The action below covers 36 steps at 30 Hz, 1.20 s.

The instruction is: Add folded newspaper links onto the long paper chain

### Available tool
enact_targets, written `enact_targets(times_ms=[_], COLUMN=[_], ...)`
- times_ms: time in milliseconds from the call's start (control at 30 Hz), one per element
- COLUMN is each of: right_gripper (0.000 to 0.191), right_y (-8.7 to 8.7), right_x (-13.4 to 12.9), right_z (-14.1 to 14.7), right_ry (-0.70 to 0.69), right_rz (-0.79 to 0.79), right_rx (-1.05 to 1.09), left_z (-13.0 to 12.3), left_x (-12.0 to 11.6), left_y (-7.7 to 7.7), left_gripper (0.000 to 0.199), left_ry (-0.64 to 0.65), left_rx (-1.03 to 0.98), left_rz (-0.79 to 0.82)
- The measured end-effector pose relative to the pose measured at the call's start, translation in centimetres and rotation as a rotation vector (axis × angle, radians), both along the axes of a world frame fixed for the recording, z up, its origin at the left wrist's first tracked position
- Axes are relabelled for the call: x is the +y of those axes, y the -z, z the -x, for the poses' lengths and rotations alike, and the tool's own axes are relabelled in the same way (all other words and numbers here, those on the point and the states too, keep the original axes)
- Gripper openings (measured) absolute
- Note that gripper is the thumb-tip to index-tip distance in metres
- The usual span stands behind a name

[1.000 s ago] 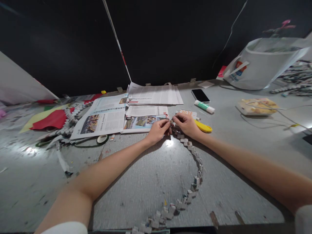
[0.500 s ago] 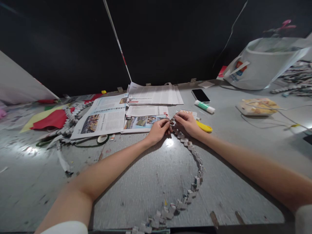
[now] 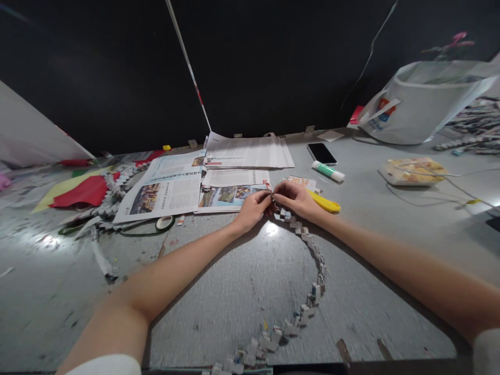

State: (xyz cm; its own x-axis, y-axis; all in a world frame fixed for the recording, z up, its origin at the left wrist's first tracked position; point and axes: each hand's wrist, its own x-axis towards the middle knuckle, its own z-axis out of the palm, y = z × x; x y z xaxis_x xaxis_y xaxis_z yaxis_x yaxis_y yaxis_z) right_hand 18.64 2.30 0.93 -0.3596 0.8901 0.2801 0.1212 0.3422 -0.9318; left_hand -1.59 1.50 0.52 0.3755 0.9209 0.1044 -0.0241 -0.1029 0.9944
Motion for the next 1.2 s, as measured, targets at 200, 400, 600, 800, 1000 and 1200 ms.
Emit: enact_targets(times_ms=[200,400,600,800,1000,1200], right_gripper=[0.042,0.044,0.047,0.047,0.041,0.043], right_y=[0.2,-0.2,0.4,0.8,0.3,-0.6], right_x=[0.2,0.0,0.5,0.8,0.2,-0.2], right_z=[0.2,0.5,0.4,0.2,0.2,0.2], right_ry=[-0.005,-0.026,-0.003,0.028,0.045,0.024], right_rz=[-0.018,-0.002,0.025,0.004,-0.050,-0.194], right_rx=[-0.001,-0.007,0.021,0.015,-0.038,-0.243], left_z=[0.0,0.1,0.1,0.1,0.1,0.1], left_x=[0.1,0.5,0.4,0.0,0.1,-0.2], left_y=[0.3,0.7,0.5,0.3,0.3,0.1], left_gripper=[0.058,0.065,0.054,0.035,0.042,0.047], left_ry=[-0.031,-0.072,-0.054,-0.043,-0.053,-0.040], left_rx=[-0.033,-0.068,-0.104,-0.137,-0.085,-0.091], left_rz=[0.032,0.059,0.044,0.054,-0.022,-0.045])
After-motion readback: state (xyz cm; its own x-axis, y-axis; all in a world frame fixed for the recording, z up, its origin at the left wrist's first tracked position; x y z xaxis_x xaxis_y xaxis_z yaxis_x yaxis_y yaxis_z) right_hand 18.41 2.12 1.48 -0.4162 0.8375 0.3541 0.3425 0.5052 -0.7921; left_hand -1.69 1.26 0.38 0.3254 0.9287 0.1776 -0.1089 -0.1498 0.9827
